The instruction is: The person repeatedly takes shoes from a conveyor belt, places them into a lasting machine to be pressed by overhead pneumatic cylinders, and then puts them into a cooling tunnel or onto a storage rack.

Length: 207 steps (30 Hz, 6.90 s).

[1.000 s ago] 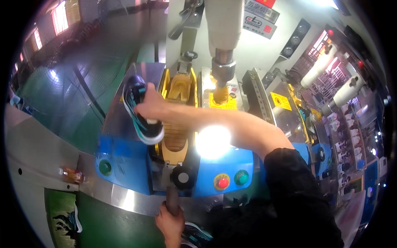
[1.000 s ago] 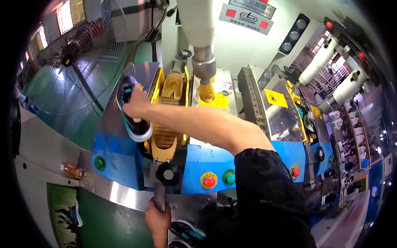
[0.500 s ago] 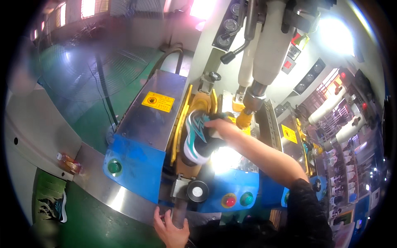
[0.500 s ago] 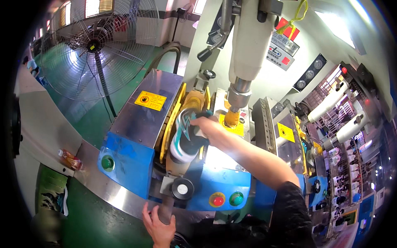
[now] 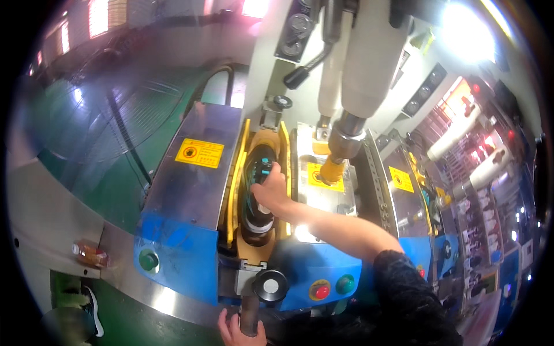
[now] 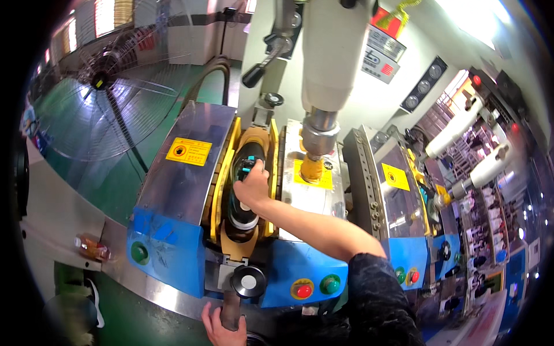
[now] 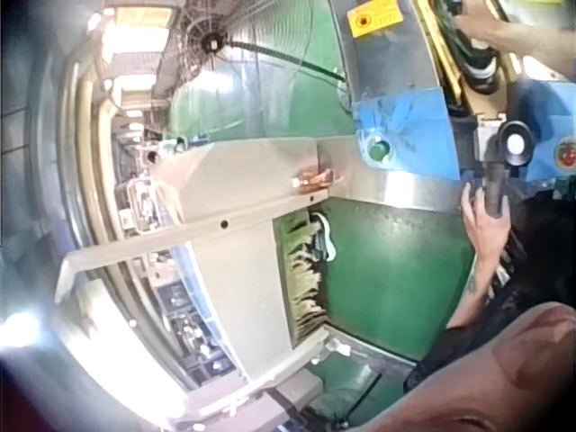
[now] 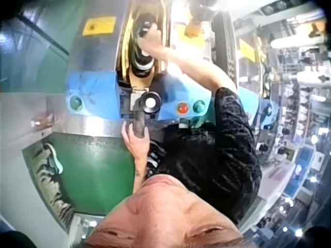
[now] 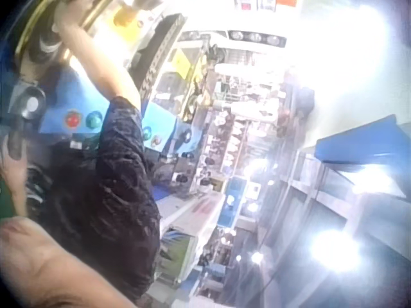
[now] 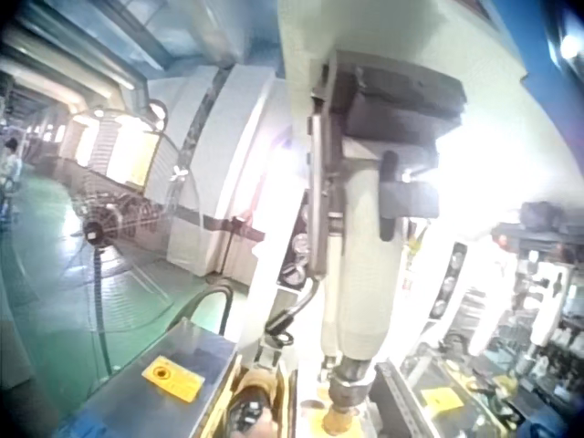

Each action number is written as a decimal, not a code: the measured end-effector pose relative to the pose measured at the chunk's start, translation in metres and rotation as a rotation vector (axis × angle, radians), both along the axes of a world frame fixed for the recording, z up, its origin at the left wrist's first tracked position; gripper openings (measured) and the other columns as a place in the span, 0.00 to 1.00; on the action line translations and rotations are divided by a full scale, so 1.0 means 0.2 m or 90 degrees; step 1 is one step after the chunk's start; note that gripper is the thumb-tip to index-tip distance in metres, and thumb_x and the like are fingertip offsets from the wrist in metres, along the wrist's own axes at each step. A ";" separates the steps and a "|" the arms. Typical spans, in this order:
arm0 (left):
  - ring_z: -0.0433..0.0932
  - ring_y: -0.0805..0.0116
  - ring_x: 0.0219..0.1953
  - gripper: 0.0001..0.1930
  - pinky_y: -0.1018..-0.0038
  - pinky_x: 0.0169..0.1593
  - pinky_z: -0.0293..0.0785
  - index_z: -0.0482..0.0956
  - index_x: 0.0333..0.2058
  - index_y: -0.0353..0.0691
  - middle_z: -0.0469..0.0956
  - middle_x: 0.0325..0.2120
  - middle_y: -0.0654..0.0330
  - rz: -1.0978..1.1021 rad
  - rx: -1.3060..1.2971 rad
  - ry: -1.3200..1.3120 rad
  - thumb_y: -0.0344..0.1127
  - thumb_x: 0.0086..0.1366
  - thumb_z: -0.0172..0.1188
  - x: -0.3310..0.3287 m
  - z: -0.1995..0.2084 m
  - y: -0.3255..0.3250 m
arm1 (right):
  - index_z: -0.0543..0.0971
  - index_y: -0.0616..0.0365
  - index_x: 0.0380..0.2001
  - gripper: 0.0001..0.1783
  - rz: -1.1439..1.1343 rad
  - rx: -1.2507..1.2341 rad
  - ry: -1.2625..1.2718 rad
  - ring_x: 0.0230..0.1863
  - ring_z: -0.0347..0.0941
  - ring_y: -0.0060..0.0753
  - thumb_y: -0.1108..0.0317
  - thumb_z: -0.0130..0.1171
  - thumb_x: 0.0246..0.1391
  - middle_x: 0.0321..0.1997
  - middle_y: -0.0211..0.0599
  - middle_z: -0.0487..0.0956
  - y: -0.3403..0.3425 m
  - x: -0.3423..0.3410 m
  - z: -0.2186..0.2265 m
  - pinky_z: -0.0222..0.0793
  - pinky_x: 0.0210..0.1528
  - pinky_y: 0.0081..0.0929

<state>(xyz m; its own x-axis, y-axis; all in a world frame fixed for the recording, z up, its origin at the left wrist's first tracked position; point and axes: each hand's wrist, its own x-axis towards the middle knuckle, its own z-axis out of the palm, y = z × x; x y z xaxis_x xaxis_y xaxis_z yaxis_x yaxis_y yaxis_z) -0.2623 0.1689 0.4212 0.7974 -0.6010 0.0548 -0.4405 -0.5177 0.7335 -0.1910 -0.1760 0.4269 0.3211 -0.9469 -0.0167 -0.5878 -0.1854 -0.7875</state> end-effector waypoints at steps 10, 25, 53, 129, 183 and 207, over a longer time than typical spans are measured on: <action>0.71 0.43 0.51 0.25 0.57 0.54 0.69 0.73 0.45 0.35 0.71 0.50 0.45 0.020 0.005 0.026 0.36 0.50 0.70 -0.02 0.00 -0.02 | 0.49 0.63 0.64 0.45 0.016 0.059 0.040 0.49 0.67 0.71 0.73 0.56 0.42 0.56 0.67 0.57 -0.01 0.01 0.04 0.66 0.54 0.49; 0.70 0.51 0.45 0.19 0.62 0.50 0.67 0.68 0.43 0.27 0.69 0.46 0.44 0.087 -0.239 -0.038 0.34 0.55 0.55 -0.15 0.17 0.09 | 0.60 0.68 0.58 0.37 0.345 -0.291 -0.056 0.57 0.65 0.63 0.62 0.61 0.49 0.59 0.61 0.62 0.27 -0.37 0.52 0.65 0.59 0.44; 0.71 0.54 0.42 0.15 0.63 0.49 0.67 0.69 0.42 0.30 0.70 0.41 0.48 0.109 -0.443 -0.196 0.29 0.56 0.55 0.12 0.35 -0.22 | 0.74 0.58 0.46 0.20 0.541 -0.366 -0.223 0.41 0.76 0.37 0.79 0.58 0.46 0.39 0.40 0.78 0.30 -0.73 0.84 0.72 0.46 0.32; 0.79 0.50 0.37 0.14 0.61 0.39 0.74 0.75 0.42 0.34 0.77 0.35 0.47 -0.234 0.033 0.219 0.37 0.61 0.57 -1.19 0.23 0.14 | 0.70 0.66 0.53 0.25 0.538 -0.160 -0.053 0.58 0.67 0.56 0.72 0.60 0.50 0.58 0.56 0.68 1.03 -1.82 0.52 0.64 0.58 0.40; 0.68 0.65 0.54 0.38 0.68 0.59 0.63 0.60 0.59 0.30 0.68 0.54 0.52 -1.204 0.371 0.478 0.29 0.50 0.66 -3.09 1.23 1.60 | 0.58 0.71 0.61 0.39 -1.414 -0.114 0.092 0.57 0.67 0.45 0.67 0.61 0.49 0.55 0.56 0.70 4.67 -4.12 0.88 0.57 0.61 0.31; 0.74 0.48 0.48 0.17 0.62 0.55 0.68 0.74 0.49 0.39 0.77 0.43 0.51 -1.203 0.142 0.148 0.33 0.60 0.60 -2.35 0.85 1.66 | 0.80 0.66 0.36 0.10 -0.787 -0.126 0.065 0.30 0.78 0.27 0.69 0.60 0.55 0.27 0.41 0.81 3.69 -4.46 0.98 0.70 0.34 0.22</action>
